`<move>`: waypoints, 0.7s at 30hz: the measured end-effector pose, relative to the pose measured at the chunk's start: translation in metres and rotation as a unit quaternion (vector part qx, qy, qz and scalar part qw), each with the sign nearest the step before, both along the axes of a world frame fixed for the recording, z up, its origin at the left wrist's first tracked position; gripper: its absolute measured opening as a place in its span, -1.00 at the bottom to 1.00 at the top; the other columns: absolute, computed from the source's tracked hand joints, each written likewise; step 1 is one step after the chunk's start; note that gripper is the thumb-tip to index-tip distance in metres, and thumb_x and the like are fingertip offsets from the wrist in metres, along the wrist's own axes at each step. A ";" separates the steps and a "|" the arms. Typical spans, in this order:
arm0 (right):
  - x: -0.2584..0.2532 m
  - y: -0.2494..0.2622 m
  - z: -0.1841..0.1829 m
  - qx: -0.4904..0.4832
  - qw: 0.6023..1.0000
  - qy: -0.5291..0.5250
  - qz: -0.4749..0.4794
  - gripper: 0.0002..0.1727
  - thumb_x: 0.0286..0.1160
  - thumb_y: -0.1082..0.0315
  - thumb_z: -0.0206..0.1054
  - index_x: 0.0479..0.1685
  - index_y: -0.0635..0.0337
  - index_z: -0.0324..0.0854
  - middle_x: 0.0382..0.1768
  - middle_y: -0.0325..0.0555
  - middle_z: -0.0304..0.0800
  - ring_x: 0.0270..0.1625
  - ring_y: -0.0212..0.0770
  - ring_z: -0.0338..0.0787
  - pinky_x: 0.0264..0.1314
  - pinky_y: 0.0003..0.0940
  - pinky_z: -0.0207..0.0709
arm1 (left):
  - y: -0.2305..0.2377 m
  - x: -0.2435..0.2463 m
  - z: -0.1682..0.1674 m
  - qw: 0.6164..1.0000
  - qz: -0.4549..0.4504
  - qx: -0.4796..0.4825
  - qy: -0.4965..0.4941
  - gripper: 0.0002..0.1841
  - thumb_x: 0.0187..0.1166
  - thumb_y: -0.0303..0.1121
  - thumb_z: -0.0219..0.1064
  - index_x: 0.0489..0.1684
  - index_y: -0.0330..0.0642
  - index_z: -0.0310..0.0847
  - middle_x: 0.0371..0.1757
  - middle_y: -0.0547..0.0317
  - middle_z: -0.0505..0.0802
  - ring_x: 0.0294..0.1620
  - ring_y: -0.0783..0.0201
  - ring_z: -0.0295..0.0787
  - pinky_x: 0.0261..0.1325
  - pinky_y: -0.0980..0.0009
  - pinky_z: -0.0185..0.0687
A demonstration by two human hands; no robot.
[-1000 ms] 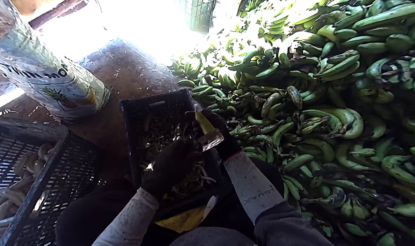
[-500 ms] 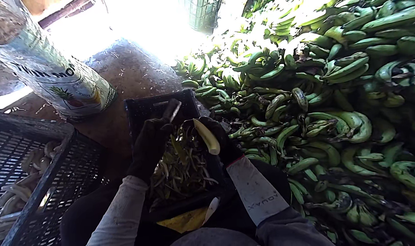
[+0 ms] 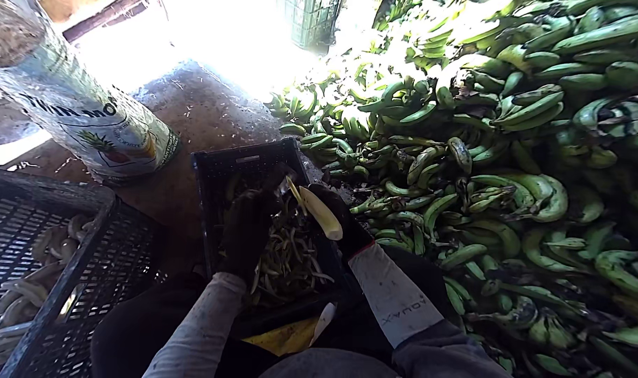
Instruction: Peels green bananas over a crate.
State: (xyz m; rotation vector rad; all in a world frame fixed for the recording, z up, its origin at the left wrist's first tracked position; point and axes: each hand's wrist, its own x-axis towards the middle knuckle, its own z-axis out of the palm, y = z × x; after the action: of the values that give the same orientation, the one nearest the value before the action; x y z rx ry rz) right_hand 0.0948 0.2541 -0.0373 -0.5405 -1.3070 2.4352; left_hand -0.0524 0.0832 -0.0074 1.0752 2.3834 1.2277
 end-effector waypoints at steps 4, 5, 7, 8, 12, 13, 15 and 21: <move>0.003 0.004 -0.002 0.021 0.996 -0.077 -0.049 -0.67 0.81 0.12 -0.01 0.00 0.05 0.64 -0.48 -0.27 0.69 -0.52 -0.43 0.69 -0.49 -0.50 0.66 | -0.015 -0.021 0.015 0.999 0.011 -0.032 -0.033 -0.56 0.67 0.09 0.31 0.32 0.02 0.56 0.20 0.14 0.77 0.06 0.17 0.77 0.10 0.00 0.73; 0.004 0.003 -0.010 0.069 0.989 -0.112 -0.071 -0.69 0.84 0.15 -0.03 0.02 0.05 0.61 -0.42 -0.29 0.69 -0.44 -0.48 0.69 -0.38 -0.54 0.65 | -0.021 -0.027 0.010 0.992 -0.004 -0.127 -0.015 -0.51 0.66 0.16 0.27 0.31 0.00 0.60 0.16 0.07 0.78 0.08 0.08 0.78 0.13 -0.09 0.72; 0.004 0.002 -0.038 0.227 0.942 -0.213 -0.122 -0.63 0.87 0.27 -0.04 0.35 0.27 0.55 -0.02 -0.08 0.73 -0.02 -0.46 0.71 0.08 -0.55 0.62 | -0.029 -0.031 -0.006 0.931 -0.077 -0.356 -0.009 -0.38 0.62 0.24 0.23 0.26 -0.17 0.60 0.08 -0.19 0.82 0.15 -0.20 0.78 0.18 -0.30 0.61; 0.000 0.002 -0.059 0.283 0.915 -0.255 -0.135 -0.59 0.87 0.29 -0.04 0.43 0.37 0.49 0.15 0.06 0.71 0.14 -0.38 0.70 0.25 -0.48 0.58 | -0.033 -0.028 -0.012 0.883 -0.133 -0.450 -0.021 -0.35 0.62 0.24 0.19 0.28 -0.22 0.60 0.15 -0.27 0.81 0.25 -0.29 0.74 0.21 -0.38 0.56; -0.047 -0.028 -0.060 0.358 0.836 -0.410 -0.066 -0.53 0.87 0.23 -0.02 0.51 0.37 0.46 0.38 0.28 0.62 0.42 -0.01 0.64 0.52 -0.12 0.47 | -0.048 0.005 -0.029 0.792 -0.281 -0.540 -0.051 -0.42 0.57 0.17 0.26 0.26 -0.17 0.66 0.24 -0.26 0.79 0.34 -0.32 0.68 0.22 -0.44 0.51; -0.066 -0.043 -0.049 0.353 0.842 -0.405 -0.039 -0.53 0.87 0.25 0.00 0.55 0.36 0.42 0.41 0.30 0.60 0.44 0.05 0.62 0.53 -0.06 0.45 | -0.048 0.011 -0.031 0.786 -0.297 -0.540 -0.057 -0.42 0.56 0.15 0.29 0.26 -0.18 0.67 0.25 -0.28 0.78 0.35 -0.34 0.67 0.24 -0.46 0.50; -0.108 -0.076 -0.026 0.316 0.897 -0.310 -0.008 -0.54 0.87 0.27 -0.02 0.63 0.26 0.34 0.41 0.21 0.60 0.37 -0.03 0.65 0.43 -0.09 0.52 | -0.044 0.021 -0.031 0.778 -0.319 -0.538 -0.059 -0.45 0.57 0.09 0.32 0.20 -0.24 0.68 0.24 -0.33 0.77 0.34 -0.37 0.67 0.20 -0.46 0.50; -0.232 -0.144 0.064 0.035 0.991 0.020 0.127 -0.62 0.83 0.26 -0.08 0.49 0.14 0.34 -0.05 -0.14 0.72 -0.19 -0.31 0.76 -0.17 -0.35 0.71 | -0.046 0.018 -0.014 0.840 -0.262 -0.464 -0.109 -0.55 0.56 -0.13 0.41 0.25 -0.32 0.68 0.32 -0.30 0.74 0.39 -0.29 0.64 0.36 -0.35 0.48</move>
State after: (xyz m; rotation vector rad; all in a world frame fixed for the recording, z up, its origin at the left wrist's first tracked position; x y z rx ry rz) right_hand -0.1376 0.1102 0.0269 -0.3217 -1.5203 2.5717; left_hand -0.0347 0.0377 -0.0213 1.0250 1.8867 -0.0442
